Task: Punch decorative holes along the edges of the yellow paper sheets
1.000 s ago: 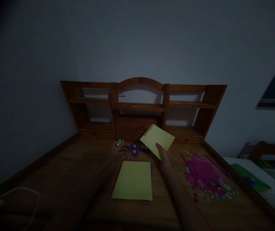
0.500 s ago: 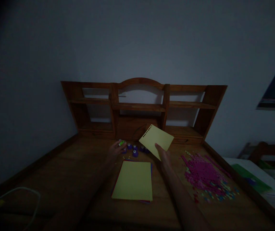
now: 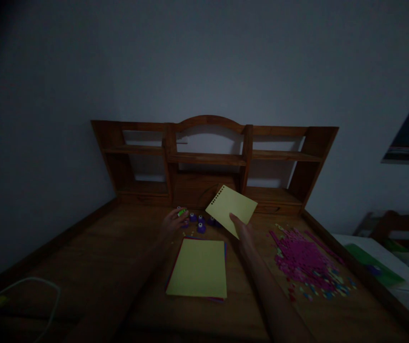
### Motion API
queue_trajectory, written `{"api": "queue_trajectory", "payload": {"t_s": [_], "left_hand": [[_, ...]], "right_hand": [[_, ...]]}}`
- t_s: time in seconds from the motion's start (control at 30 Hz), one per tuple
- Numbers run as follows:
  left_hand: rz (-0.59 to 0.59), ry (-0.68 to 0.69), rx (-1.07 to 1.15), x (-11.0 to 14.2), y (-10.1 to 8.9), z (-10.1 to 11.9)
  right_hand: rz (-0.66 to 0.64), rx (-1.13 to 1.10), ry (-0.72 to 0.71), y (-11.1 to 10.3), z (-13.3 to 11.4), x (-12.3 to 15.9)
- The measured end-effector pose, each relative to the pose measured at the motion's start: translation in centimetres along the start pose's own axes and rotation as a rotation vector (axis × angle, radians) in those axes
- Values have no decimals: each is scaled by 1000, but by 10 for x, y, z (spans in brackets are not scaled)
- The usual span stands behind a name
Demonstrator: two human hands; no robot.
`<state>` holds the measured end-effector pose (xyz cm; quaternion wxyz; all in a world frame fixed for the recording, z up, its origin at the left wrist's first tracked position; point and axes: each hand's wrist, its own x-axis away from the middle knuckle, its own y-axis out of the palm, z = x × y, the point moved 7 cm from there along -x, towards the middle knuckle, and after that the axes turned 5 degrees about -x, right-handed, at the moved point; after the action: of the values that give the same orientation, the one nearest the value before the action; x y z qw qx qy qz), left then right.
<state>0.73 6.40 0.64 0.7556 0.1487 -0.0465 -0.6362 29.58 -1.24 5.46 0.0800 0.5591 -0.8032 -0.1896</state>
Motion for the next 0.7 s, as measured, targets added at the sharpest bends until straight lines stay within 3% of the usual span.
{"api": "queue_trajectory", "payload": {"t_s": [0.3,0.7], "left_hand": [[-14,-4,40,2,2,0],[-58,67,57,-1,1,-4]], "right_hand": [[-29,-7,40,1,10,-3],[-111,93,-93,10,-19,16]]}}
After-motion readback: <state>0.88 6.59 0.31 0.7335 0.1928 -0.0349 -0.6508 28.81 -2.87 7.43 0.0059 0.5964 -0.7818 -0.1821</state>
